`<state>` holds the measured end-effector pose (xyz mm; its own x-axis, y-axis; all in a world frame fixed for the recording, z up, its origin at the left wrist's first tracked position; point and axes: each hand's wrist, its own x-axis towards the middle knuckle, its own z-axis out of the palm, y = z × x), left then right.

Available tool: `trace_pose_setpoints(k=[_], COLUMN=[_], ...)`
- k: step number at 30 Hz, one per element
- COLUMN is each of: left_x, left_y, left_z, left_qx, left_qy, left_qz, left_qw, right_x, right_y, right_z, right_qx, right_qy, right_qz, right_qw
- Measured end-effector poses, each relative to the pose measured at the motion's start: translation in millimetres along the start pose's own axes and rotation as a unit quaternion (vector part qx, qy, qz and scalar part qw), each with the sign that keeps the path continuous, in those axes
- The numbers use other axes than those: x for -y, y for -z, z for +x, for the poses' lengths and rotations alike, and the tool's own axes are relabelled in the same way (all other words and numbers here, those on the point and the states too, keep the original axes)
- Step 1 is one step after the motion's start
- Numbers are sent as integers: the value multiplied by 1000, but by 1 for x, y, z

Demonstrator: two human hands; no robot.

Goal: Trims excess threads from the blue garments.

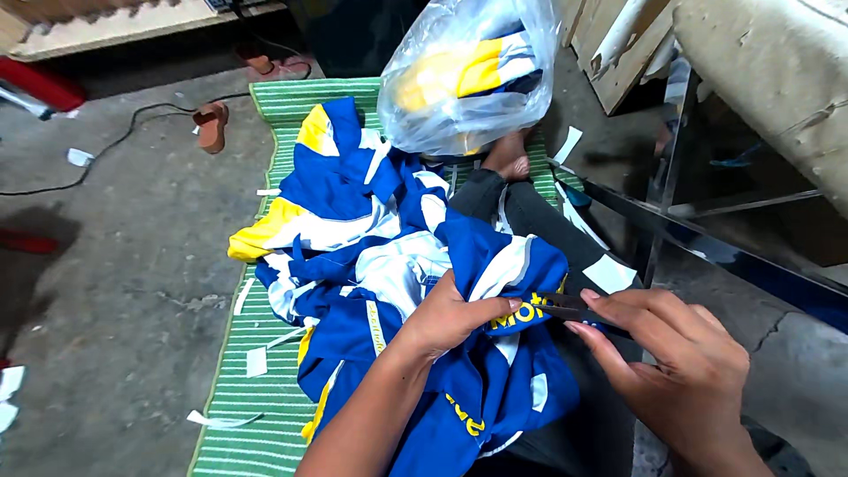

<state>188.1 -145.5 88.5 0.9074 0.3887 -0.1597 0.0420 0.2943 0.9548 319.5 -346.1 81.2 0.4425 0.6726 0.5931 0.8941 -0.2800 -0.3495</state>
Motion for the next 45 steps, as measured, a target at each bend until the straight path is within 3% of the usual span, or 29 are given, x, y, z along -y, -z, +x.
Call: trace_pose_setpoints(k=[15, 30, 45], left_x=[-4, 2, 9], left_y=[-1, 1, -6], left_z=[-2, -1, -2], left_qx=[-21, 19, -30], left_qy=[39, 13, -21], left_qz=[-33, -12, -14], left_qw=[998, 1000, 999], right_x=[-1, -5, 4], right_y=[-5, -1, -9], right_z=[-4, -6, -24], right_qx=[-5, -6, -48], right_qy=[-8, -30, -73], right_qz=[30, 38, 47], right_qw=[999, 999, 995])
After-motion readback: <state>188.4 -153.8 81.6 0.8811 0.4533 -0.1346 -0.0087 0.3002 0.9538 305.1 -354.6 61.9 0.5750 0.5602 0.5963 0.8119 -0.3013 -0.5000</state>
